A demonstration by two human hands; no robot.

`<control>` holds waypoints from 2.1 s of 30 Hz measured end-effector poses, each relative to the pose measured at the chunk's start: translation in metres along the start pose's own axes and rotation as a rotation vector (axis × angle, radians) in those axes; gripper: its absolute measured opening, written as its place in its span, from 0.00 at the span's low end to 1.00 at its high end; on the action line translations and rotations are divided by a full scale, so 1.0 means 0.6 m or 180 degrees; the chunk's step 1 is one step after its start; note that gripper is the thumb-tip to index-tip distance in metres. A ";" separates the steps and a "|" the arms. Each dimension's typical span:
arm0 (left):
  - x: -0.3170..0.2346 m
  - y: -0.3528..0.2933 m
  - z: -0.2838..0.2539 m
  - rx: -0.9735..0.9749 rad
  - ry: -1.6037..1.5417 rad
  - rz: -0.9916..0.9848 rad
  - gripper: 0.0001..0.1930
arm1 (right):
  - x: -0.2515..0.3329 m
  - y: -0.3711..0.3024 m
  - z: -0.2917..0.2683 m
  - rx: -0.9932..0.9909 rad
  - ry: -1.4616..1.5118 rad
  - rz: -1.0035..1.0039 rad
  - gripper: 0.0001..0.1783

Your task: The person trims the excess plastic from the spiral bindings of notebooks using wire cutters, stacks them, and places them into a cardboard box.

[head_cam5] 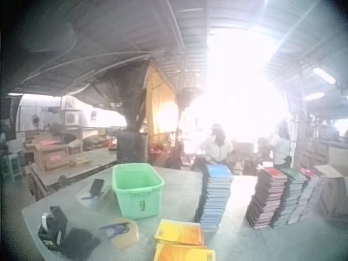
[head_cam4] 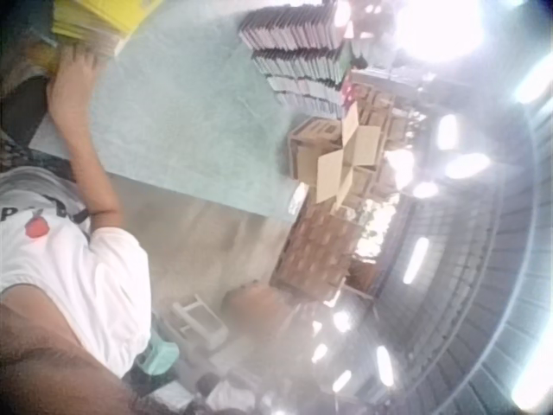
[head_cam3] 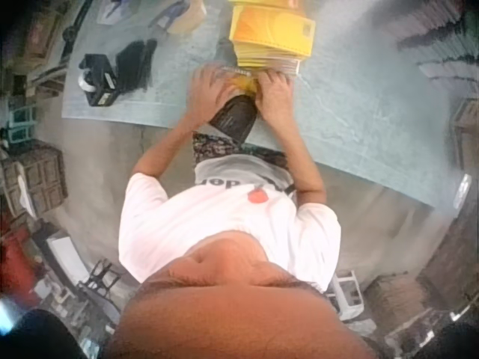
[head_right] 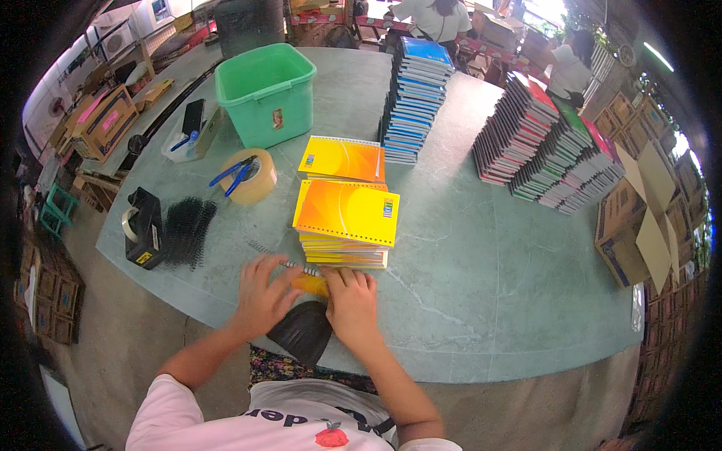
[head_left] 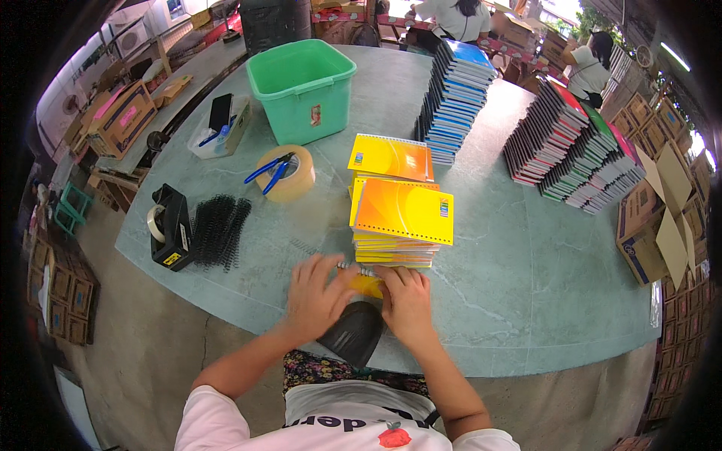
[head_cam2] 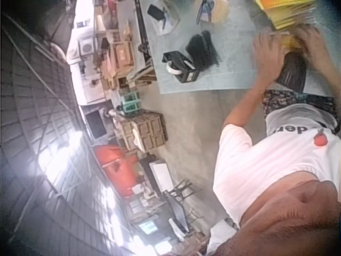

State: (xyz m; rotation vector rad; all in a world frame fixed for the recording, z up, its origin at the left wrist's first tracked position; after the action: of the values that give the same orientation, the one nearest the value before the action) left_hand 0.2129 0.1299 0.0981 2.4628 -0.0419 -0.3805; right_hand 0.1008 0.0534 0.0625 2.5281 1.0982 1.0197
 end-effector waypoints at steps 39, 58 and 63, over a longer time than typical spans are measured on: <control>0.025 0.001 -0.028 -0.0269 -0.0554 -0.0609 0.15 | -0.089 -0.038 0.052 0.0207 0.2250 0.1358 0.08; 0.005 0.004 -0.002 -0.0002 -0.1038 -0.0834 0.16 | -0.092 -0.052 0.052 0.0093 0.3048 0.1333 0.12; 0.005 0.009 0.011 0.0142 -0.0963 -0.0688 0.16 | -0.092 -0.060 0.062 0.0406 0.2715 0.1204 0.11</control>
State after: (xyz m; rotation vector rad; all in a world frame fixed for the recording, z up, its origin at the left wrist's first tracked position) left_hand 0.2142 0.1212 0.0954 2.4388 0.0907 -0.8522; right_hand 0.0782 0.0426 -0.0089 2.4708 0.8471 2.3291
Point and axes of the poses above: each hand's wrist, its own y-axis towards the middle knuckle, its own z-axis out of the palm, x = y × z, the point moved 7 cm from there along y, towards the middle knuckle, and after that the axes turned 4 degrees about -x, right-handed, at the moved point
